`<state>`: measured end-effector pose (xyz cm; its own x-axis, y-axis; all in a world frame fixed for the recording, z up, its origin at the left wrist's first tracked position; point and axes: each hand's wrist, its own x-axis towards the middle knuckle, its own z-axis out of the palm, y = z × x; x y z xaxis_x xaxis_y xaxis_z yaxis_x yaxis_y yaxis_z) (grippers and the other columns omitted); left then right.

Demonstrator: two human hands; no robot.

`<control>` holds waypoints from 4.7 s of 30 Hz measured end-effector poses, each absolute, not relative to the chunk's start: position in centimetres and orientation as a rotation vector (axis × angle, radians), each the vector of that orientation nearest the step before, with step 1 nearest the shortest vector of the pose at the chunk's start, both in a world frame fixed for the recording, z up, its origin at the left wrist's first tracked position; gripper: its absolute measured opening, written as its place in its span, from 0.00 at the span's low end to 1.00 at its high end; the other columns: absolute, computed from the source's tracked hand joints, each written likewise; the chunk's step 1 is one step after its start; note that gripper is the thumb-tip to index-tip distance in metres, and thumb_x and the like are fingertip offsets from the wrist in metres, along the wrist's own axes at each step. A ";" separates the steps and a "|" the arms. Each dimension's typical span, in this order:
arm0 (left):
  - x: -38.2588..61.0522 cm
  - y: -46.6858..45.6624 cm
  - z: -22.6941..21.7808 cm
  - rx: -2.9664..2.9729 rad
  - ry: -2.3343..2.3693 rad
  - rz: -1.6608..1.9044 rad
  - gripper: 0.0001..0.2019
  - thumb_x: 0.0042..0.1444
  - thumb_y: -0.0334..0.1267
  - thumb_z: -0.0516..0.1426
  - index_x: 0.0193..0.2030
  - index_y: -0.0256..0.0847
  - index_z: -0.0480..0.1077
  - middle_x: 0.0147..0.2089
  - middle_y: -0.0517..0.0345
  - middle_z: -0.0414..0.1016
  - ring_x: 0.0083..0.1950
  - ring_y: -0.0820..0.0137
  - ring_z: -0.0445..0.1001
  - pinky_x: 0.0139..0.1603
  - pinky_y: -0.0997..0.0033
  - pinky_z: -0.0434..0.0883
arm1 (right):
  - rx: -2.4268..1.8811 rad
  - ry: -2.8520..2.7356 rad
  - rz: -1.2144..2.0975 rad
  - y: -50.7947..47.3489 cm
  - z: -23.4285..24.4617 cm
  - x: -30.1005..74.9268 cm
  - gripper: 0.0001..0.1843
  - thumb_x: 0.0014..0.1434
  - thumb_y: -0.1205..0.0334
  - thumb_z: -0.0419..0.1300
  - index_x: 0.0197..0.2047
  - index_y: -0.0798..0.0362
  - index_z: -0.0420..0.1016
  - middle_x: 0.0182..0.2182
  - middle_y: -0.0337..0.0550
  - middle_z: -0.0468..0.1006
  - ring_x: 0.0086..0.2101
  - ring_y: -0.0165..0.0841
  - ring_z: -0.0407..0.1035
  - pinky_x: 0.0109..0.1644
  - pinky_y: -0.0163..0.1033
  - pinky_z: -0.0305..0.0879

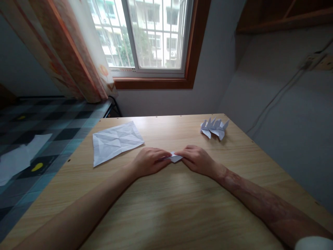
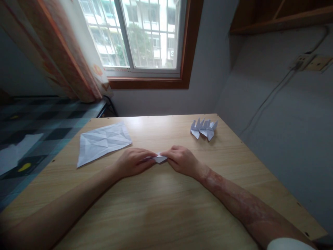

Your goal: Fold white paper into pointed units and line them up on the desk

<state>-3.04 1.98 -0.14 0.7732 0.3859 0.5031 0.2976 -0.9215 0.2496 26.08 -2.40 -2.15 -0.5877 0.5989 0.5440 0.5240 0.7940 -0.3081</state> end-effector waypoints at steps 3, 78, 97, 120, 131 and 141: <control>-3.0 1.9 -0.4 2.786 0.554 0.829 0.16 0.71 0.47 0.63 0.60 0.45 0.81 0.49 0.51 0.90 0.44 0.63 0.89 0.46 0.68 0.82 | -0.865 -2.242 0.248 -2.2 -2.5 26.3 0.15 0.76 0.68 0.60 0.60 0.48 0.82 0.46 0.46 0.90 0.43 0.40 0.81 0.50 0.45 0.78; -2.3 2.1 -0.8 2.884 0.495 0.765 0.13 0.77 0.36 0.57 0.58 0.50 0.82 0.58 0.54 0.85 0.51 0.65 0.84 0.51 0.66 0.78 | -0.871 -2.257 0.172 -1.9 -2.3 25.8 0.08 0.75 0.65 0.65 0.52 0.46 0.86 0.43 0.46 0.84 0.46 0.40 0.77 0.51 0.45 0.76; -2.6 1.4 1.1 3.018 0.336 0.639 0.13 0.66 0.37 0.61 0.55 0.45 0.82 0.60 0.51 0.85 0.51 0.60 0.85 0.53 0.60 0.83 | -0.651 -2.484 -0.294 -2.3 -0.7 27.1 0.09 0.67 0.68 0.64 0.35 0.50 0.83 0.35 0.44 0.84 0.38 0.40 0.71 0.45 0.49 0.66; -2.7 1.3 0.6 2.992 0.317 0.707 0.12 0.68 0.41 0.61 0.54 0.45 0.82 0.57 0.49 0.87 0.50 0.60 0.86 0.51 0.60 0.83 | -0.916 -2.269 0.265 -1.6 -1.9 26.4 0.23 0.71 0.69 0.63 0.68 0.49 0.77 0.60 0.53 0.84 0.57 0.45 0.78 0.65 0.54 0.75; -2.6 1.2 0.4 3.017 0.459 0.771 0.12 0.69 0.43 0.62 0.55 0.46 0.83 0.65 0.49 0.84 0.51 0.59 0.86 0.52 0.57 0.83 | -0.810 -2.352 0.115 -1.4 -2.1 26.6 0.20 0.69 0.72 0.64 0.60 0.45 0.83 0.56 0.46 0.88 0.55 0.43 0.80 0.62 0.53 0.76; -2.5 1.3 0.1 3.015 0.459 0.760 0.17 0.69 0.45 0.62 0.60 0.44 0.82 0.60 0.49 0.87 0.59 0.55 0.86 0.61 0.53 0.82 | -0.740 -2.438 0.038 -1.9 -1.9 26.4 0.25 0.71 0.69 0.63 0.68 0.45 0.79 0.62 0.46 0.85 0.59 0.44 0.80 0.64 0.54 0.77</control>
